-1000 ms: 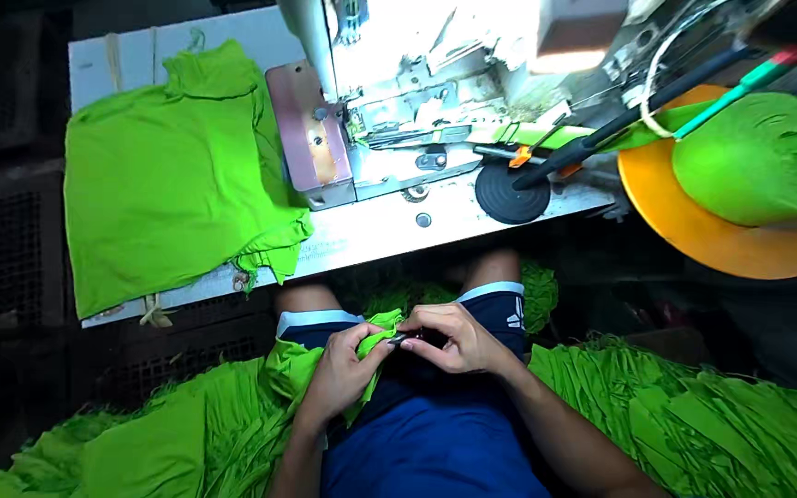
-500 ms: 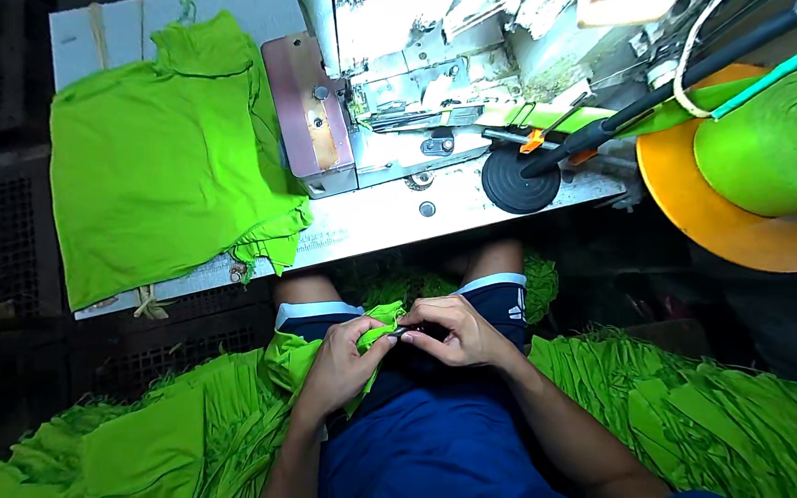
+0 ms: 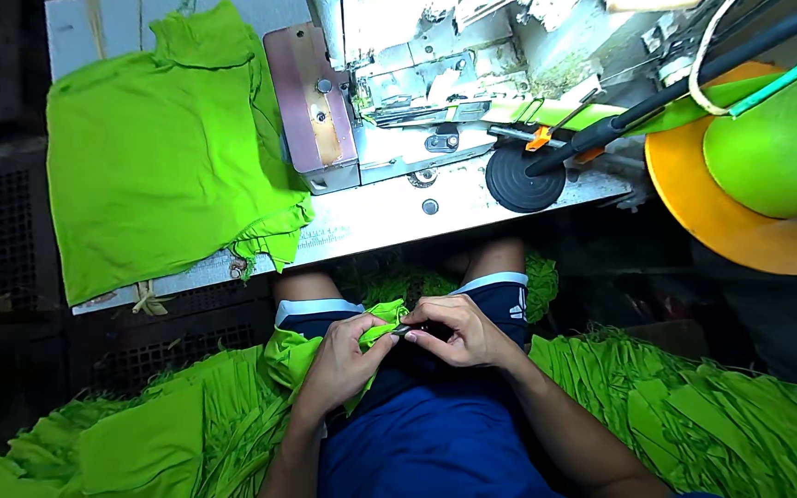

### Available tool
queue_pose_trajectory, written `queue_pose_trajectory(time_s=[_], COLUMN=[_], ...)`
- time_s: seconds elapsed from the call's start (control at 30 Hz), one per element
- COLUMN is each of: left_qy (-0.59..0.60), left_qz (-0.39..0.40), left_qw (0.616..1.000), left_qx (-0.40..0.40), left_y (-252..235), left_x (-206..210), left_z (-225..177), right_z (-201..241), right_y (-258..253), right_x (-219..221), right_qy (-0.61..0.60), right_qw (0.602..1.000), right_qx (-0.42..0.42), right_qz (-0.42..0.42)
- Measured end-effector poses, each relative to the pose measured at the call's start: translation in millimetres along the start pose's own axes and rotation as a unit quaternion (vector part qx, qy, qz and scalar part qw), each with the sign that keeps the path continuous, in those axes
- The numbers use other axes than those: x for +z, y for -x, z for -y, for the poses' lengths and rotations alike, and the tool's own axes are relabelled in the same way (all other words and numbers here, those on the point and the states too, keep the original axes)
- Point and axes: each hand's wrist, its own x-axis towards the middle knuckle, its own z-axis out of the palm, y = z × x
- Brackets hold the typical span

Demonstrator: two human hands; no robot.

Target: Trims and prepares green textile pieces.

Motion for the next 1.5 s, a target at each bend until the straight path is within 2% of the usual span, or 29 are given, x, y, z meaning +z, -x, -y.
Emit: queue_pose_trajectory(time_s=[1.07, 1.23, 1.37, 1.5], left_qy=[-0.039, -0.050, -0.060, -0.052], left_qz=[0.003, 0.002, -0.014, -0.007], left_qw=[0.999, 0.999, 0.998, 0.997], left_qx=[0.015, -0.004, -0.008, 0.052], left_y=[-4.2, -3.3, -0.9, -6.8], left_x=[-1.6, -4.6, -6.2, -7.5], left_z=[-2.8, -3.1, -2.3, -2.2], right_z=[4.5, 1.4, 3.9, -1.6], right_y=[-4.8, -3.7, -4.6, -7.0], right_x=[2.1, 0.1, 3.8, 9.0], right_qy=[0.024, 0.025, -0.013, -0.110], right_qw=[1.000, 1.000, 0.999, 0.994], right_qx=[-0.003, 0.011, 0.039, 0.023], right_qz=[-0.004, 0.002, -0.006, -0.012])
